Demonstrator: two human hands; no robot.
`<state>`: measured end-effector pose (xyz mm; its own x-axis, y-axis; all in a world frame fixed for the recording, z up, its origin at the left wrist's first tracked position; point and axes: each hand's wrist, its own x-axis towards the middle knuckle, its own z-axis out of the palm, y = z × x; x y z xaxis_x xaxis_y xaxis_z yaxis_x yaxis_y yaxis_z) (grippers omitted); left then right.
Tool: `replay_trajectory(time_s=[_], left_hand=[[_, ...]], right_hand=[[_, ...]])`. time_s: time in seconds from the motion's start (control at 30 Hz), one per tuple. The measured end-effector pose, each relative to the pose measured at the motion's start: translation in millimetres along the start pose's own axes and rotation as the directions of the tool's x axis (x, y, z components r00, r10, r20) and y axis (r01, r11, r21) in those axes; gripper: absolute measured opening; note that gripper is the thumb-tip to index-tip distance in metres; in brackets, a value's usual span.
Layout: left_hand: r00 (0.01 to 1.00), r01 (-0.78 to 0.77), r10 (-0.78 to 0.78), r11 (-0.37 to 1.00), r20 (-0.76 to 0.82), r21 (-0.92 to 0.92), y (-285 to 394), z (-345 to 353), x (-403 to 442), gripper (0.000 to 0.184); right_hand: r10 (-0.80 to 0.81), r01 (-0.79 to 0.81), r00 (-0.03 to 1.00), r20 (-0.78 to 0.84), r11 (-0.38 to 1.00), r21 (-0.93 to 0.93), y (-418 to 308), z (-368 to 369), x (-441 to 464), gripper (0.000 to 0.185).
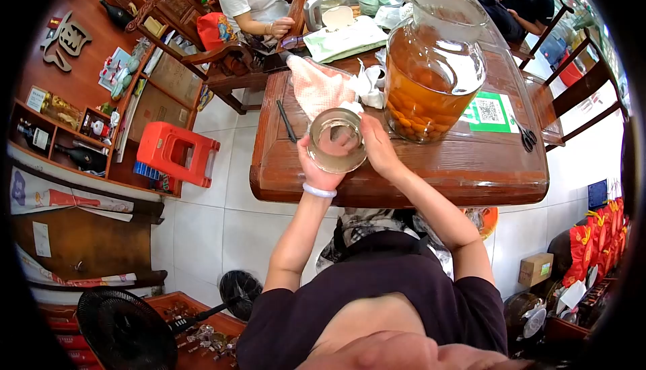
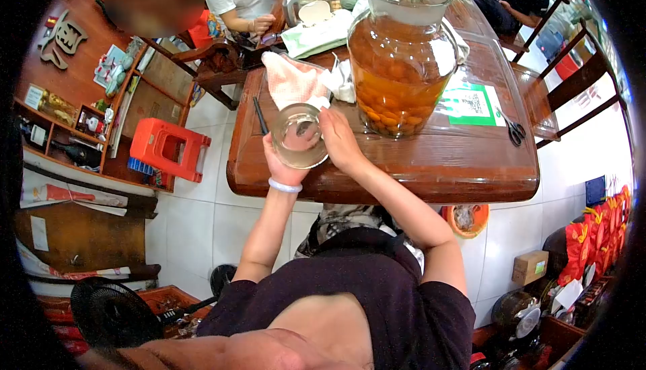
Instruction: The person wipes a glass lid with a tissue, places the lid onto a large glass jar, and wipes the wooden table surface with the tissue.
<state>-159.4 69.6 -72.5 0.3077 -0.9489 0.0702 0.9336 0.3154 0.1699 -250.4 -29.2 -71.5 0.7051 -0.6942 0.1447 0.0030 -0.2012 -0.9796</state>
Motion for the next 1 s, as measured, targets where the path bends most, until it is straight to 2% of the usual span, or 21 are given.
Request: replay_trajectory(time_s=[0.03, 0.07, 0.1, 0.17, 0.2, 0.23, 0.3, 0.37, 0.4, 0.43, 0.5, 0.53, 0.6, 0.63, 0.7, 0.83, 0.9, 0.93, 0.97, 1.0], left_hand=[[1.000, 0.000, 0.000, 1.000, 0.002, 0.001, 3, 1, 4, 0.061], [0.986, -0.045, 0.050, 0.998, -0.159, 0.033, 7, 2, 5, 0.061], [0.945, -0.087, 0.106, 0.993, -0.309, 0.073, 11, 4, 7, 0.060], [0.936, -0.102, 0.107, 0.994, -0.336, 0.035, 14, -2, 10, 0.056], [0.918, -0.122, 0.119, 0.992, -0.379, 0.017, 15, -6, 10, 0.055], [0.896, -0.143, 0.129, 0.990, -0.424, -0.001, 16, -10, 11, 0.053], [0.902, -0.138, 0.103, 0.989, -0.420, -0.053, 15, -15, 11, 0.050], [0.928, -0.115, 0.089, 0.992, -0.362, -0.051, 9, -10, 11, 0.047], [0.997, -0.018, 0.001, 0.973, -0.074, -0.229, 8, -12, 9, 0.045], [0.997, -0.018, 0.000, 0.973, -0.077, -0.231, 7, -13, 9, 0.045], [0.977, -0.059, 0.035, 0.992, -0.211, -0.111, 3, -7, 13, 0.044], [0.978, -0.056, 0.031, 0.992, -0.206, -0.112, -1, -1, 15, 0.044], [0.898, -0.101, 0.171, 0.977, -0.405, 0.189, -7, 10, 17, 0.056], [0.898, -0.100, 0.171, 0.977, -0.406, 0.190, -5, 6, 17, 0.056], [0.932, -0.070, 0.080, 0.997, -0.353, 0.041, -1, -8, 17, 0.058], [0.943, -0.111, 0.126, 0.992, -0.308, 0.068, 2, -22, 18, 0.056], [0.946, -0.189, 0.226, 0.967, -0.233, 0.173, 4, -24, 20, 0.053], [0.941, -0.206, 0.247, 0.961, -0.231, 0.186, 1, -24, 19, 0.053], [0.940, -0.203, 0.244, 0.961, -0.236, 0.186, 3, -23, 17, 0.053], [0.952, -0.091, 0.137, 0.980, -0.273, 0.174, 6, -15, 16, 0.057]], right_hand=[[-0.014, 0.014, 1.000, 0.008, 0.998, -0.061, -1, -1, 7, 0.052], [-0.014, 0.014, 1.000, 0.008, 0.998, -0.062, 0, -4, 12, 0.052], [-0.026, 0.032, 0.995, 0.100, 0.997, -0.066, 2, -7, 19, 0.050], [-0.052, 0.075, 0.957, 0.285, 0.995, -0.069, 10, -10, 31, 0.050], [-0.204, 0.228, 0.962, 0.182, 0.966, -0.125, 13, -4, 28, 0.048], [-0.203, 0.227, 0.961, 0.187, 0.966, -0.120, 16, -1, 23, 0.048], [-0.277, 0.278, 0.960, 0.027, 0.948, -0.156, 19, 2, 11, 0.046], [-0.253, 0.249, 0.967, -0.003, 0.953, -0.175, 20, 1, 5, 0.045], [-0.233, 0.221, 0.972, -0.039, 0.956, -0.195, 19, 0, 2, 0.045], [-0.230, 0.218, 0.973, -0.039, 0.956, -0.195, 18, 0, -1, 0.045], [-0.287, 0.270, 0.958, -0.016, 0.918, -0.289, 15, -4, -6, 0.049], [-0.289, 0.271, 0.957, -0.018, 0.917, -0.294, 16, -5, -7, 0.049], [-0.286, 0.249, 0.957, -0.041, 0.888, -0.386, 20, -2, -10, 0.056], [-0.286, 0.248, 0.957, -0.042, 0.889, -0.385, 20, -2, -11, 0.056], [-0.278, 0.255, 0.961, -0.008, 0.892, -0.372, 17, -2, -13, 0.061], [-0.231, 0.215, 0.973, 0.009, 0.893, -0.394, 6, 0, -15, 0.063], [-0.282, 0.250, 0.959, -0.022, 0.883, -0.397, 12, 5, -19, 0.065], [-0.316, 0.249, 0.943, -0.100, 0.875, -0.414, 14, 10, -19, 0.065], [-0.311, 0.244, 0.945, -0.102, 0.877, -0.413, 17, 7, -18, 0.065], [-0.252, 0.226, 0.967, -0.045, 0.923, -0.311, 7, 1, -15, 0.065]])
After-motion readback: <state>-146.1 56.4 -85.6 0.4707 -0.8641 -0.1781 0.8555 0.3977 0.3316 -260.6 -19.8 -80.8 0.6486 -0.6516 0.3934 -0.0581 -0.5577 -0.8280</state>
